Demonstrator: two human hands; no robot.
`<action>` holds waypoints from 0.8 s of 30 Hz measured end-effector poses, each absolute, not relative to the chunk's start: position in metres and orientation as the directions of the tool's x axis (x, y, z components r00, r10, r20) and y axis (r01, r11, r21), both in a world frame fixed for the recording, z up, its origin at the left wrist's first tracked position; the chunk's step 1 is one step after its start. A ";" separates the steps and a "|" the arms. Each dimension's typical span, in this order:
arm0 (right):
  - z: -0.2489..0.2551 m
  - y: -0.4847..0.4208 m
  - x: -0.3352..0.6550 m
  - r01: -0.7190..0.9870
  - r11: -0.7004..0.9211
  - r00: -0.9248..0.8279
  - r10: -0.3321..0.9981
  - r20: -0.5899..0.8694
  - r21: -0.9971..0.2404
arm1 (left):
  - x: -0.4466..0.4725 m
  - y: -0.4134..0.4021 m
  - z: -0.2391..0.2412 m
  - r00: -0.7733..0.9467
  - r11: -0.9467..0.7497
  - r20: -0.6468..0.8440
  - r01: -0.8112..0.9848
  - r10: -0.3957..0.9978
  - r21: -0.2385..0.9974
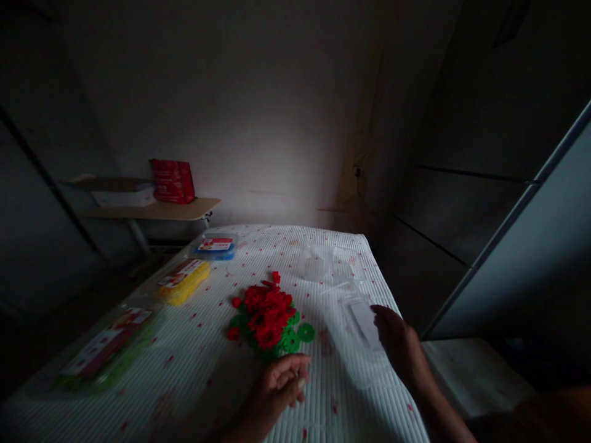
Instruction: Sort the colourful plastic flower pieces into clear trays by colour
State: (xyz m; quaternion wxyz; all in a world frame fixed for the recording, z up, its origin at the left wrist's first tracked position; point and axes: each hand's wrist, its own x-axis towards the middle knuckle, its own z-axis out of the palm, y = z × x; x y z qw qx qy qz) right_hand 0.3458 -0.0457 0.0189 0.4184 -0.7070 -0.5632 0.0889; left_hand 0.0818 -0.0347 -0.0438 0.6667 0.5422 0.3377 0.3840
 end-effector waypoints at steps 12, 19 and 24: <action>0.026 -0.064 0.246 0.320 0.234 0.306 0.891 0.334 -0.918 | 0.058 -0.030 -0.003 0.238 0.070 0.004 -0.300 0.971 0.952; 0.025 -0.067 0.256 0.221 0.134 0.280 0.940 0.194 -0.966 | 0.059 -0.025 -0.003 0.172 0.030 0.025 -0.312 0.985 0.950; 0.031 -0.078 0.253 0.168 0.084 0.074 0.992 0.097 -0.982 | 0.057 -0.023 -0.002 0.142 0.013 0.039 -0.347 0.989 0.938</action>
